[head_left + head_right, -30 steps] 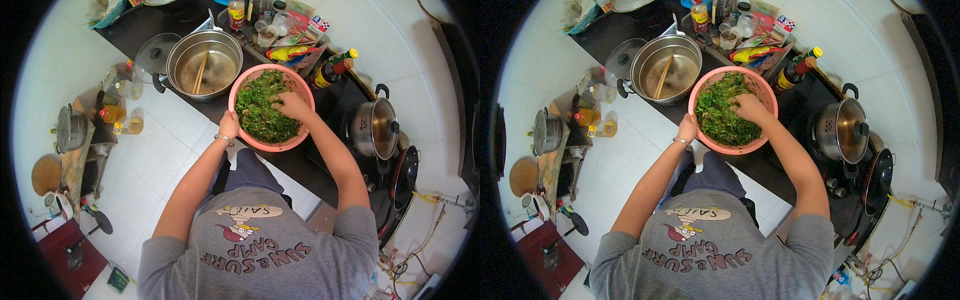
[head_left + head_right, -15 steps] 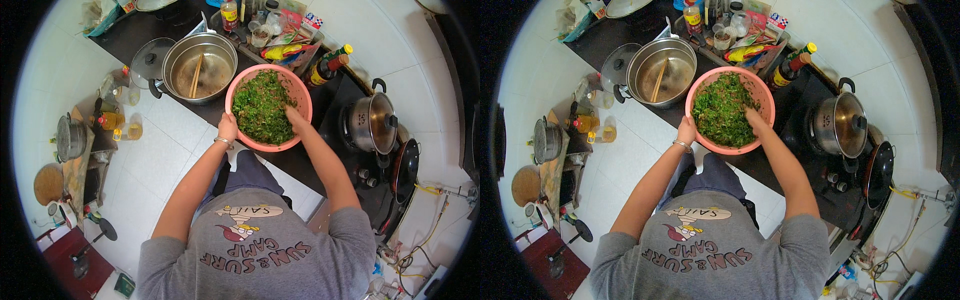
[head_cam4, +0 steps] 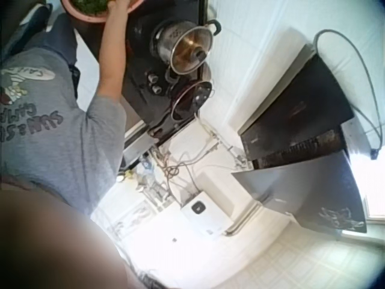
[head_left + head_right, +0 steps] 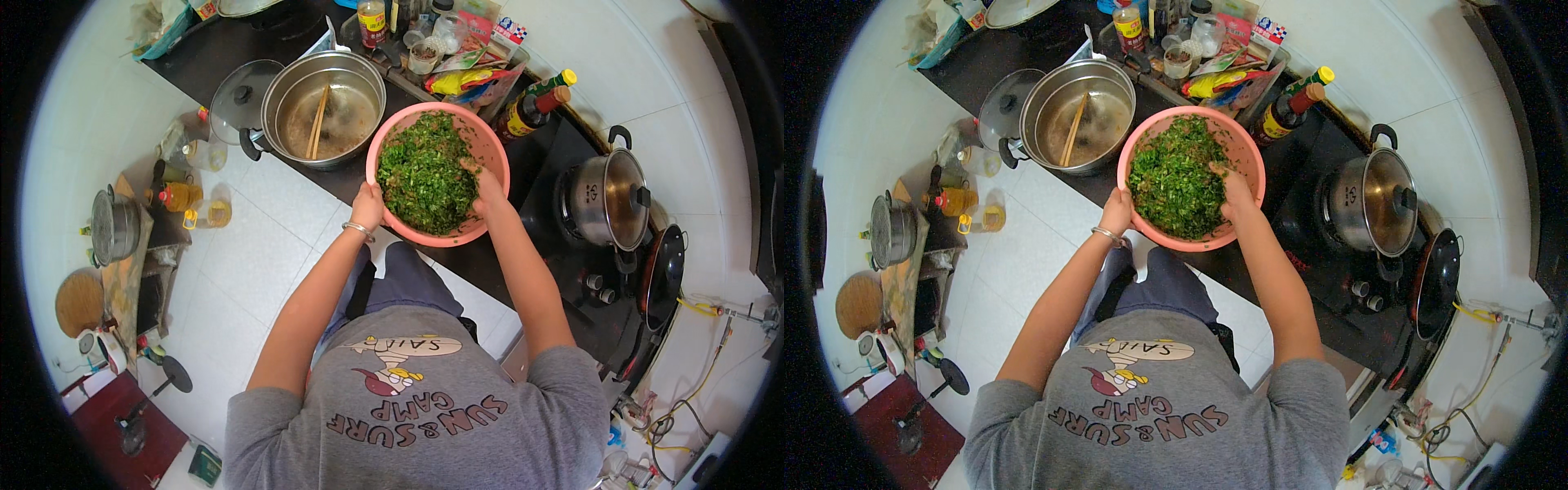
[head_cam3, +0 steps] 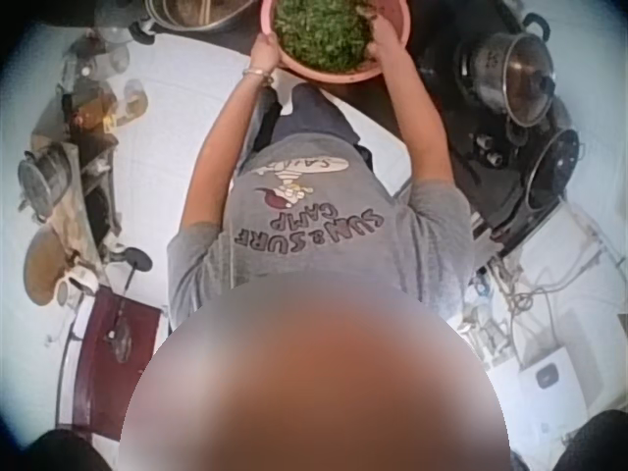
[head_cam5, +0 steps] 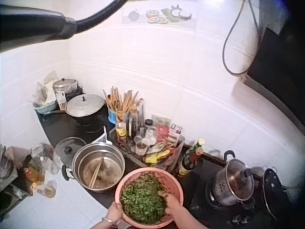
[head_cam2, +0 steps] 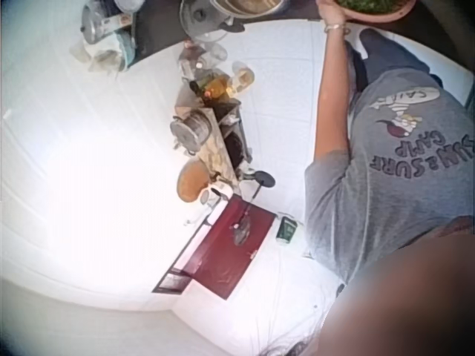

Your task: The person mixes chopped green vegetables in a pink bowl using their hands. They repeatedly lift and turn the vegetable mixture to ensure even distribution of ingredients.

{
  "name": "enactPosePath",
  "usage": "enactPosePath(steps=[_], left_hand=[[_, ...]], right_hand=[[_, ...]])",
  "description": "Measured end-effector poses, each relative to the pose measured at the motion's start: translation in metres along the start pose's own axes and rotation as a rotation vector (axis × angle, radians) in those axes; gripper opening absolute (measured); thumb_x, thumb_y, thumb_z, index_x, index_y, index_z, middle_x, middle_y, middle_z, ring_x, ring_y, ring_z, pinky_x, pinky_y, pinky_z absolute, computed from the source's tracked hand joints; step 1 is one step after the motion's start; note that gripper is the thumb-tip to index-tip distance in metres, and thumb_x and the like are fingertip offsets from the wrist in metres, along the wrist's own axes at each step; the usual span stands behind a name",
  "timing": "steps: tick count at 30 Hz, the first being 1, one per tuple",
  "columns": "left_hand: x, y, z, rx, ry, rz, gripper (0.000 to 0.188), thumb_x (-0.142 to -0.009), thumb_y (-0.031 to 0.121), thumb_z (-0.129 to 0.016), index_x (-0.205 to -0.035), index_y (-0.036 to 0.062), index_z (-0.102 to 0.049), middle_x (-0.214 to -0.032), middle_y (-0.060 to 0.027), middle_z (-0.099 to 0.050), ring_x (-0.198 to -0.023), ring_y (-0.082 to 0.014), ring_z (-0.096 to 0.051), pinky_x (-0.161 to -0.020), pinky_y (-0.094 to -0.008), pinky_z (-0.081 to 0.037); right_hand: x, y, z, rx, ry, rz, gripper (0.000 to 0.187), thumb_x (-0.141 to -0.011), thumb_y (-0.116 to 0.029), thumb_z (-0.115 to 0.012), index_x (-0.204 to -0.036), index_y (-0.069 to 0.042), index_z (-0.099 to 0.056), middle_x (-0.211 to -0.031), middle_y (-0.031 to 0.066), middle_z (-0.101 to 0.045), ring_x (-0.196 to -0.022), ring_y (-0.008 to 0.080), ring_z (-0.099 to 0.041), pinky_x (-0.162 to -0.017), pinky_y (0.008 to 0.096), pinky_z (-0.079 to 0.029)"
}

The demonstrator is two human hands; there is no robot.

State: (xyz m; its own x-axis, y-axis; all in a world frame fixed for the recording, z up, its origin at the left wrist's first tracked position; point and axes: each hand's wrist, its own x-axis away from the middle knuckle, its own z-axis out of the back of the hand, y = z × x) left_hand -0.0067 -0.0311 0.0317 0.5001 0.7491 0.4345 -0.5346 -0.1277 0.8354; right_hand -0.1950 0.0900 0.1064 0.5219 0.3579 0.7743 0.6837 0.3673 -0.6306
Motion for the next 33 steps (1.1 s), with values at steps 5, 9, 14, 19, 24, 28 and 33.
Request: enactPosePath(steps=[5,9,14,19,24,28,33], left_hand=[[-0.019,-0.035,-0.007,-0.145,0.069,-0.093,0.035,-0.09,0.028,-0.036,-0.089,-0.0049,-0.047,-0.072,-0.021,-0.057,-0.065,-0.0337,-0.06,-0.056,-0.0411,-0.048],[-0.021,-0.034,-0.01,-0.073,0.032,-0.012,0.035,-0.09,0.028,-0.036,-0.088,-0.0049,-0.047,-0.077,-0.0273,-0.057,-0.074,-0.0414,-0.057,-0.067,-0.0461,-0.044],[-0.012,-0.021,-0.006,-0.101,0.047,-0.033,0.034,-0.09,0.027,-0.036,-0.088,-0.0044,-0.048,-0.079,-0.0301,-0.057,-0.078,-0.0446,-0.055,-0.072,-0.0486,-0.042],[-0.013,-0.025,-0.009,-0.119,0.051,-0.056,0.033,-0.09,0.026,-0.036,-0.089,-0.0039,-0.048,-0.078,-0.0295,-0.057,-0.077,-0.0443,-0.055,-0.071,-0.0486,-0.043],[-0.022,-0.036,-0.012,-0.075,0.034,-0.004,0.034,-0.09,0.028,-0.035,-0.089,-0.0038,-0.048,-0.078,-0.0287,-0.058,-0.076,-0.0438,-0.056,-0.07,-0.0486,-0.043],[-0.016,-0.028,-0.007,-0.079,0.05,-0.002,0.035,-0.09,0.029,-0.035,-0.09,-0.0039,-0.048,-0.077,-0.0282,-0.058,-0.075,-0.043,-0.057,-0.07,-0.0486,-0.044],[-0.008,-0.009,-0.004,-0.077,0.022,0.035,0.035,-0.091,0.029,-0.034,-0.09,-0.0045,-0.047,-0.077,-0.0282,-0.058,-0.073,-0.0423,-0.058,-0.067,-0.0483,-0.045]], right_hand=[[-0.014,-0.005,-0.012,0.109,-0.088,0.145,0.059,-0.085,-0.021,-0.054,-0.134,-0.004,-0.024,-0.137,0.0168,-0.025,-0.126,0.0311,-0.023,-0.101,0.0495,-0.02],[0.016,-0.007,-0.054,0.361,-0.029,0.288,0.05,-0.088,-0.018,-0.049,-0.132,-0.005,-0.029,-0.134,0.0182,-0.03,-0.124,0.0309,-0.028,-0.098,0.0427,-0.027],[-0.006,0.042,-0.084,1.089,0.063,0.722,0.049,-0.078,-0.008,-0.053,-0.122,0.007,-0.037,-0.116,0.0317,-0.039,-0.11,0.0422,-0.038,-0.096,0.0447,-0.03],[-0.033,0.069,-0.084,1.28,0.147,0.91,0.042,-0.072,-0.004,-0.053,-0.112,0.005,-0.042,-0.113,0.0361,-0.04,-0.114,0.0485,-0.032,-0.102,0.0481,-0.022],[-0.036,0.033,-0.077,1.447,-0.095,0.639,0.035,-0.081,-0.017,-0.052,-0.109,0.002,-0.047,-0.114,0.0332,-0.044,-0.113,0.045,-0.038,-0.095,0.0473,-0.032],[-0.006,-0.033,-0.026,1.028,-0.156,0.635,0.035,-0.082,-0.025,-0.051,-0.112,-0.007,-0.057,-0.08,0.0174,-0.062,-0.066,0.0254,-0.059,-0.061,0.0349,-0.045],[-0.074,-0.031,0.029,0.899,0.03,0.173,0.042,-0.09,-0.032,-0.041,-0.106,0.006,-0.05,-0.068,0.0084,-0.051,-0.054,0.0166,-0.046,-0.049,0.0353,-0.036]])
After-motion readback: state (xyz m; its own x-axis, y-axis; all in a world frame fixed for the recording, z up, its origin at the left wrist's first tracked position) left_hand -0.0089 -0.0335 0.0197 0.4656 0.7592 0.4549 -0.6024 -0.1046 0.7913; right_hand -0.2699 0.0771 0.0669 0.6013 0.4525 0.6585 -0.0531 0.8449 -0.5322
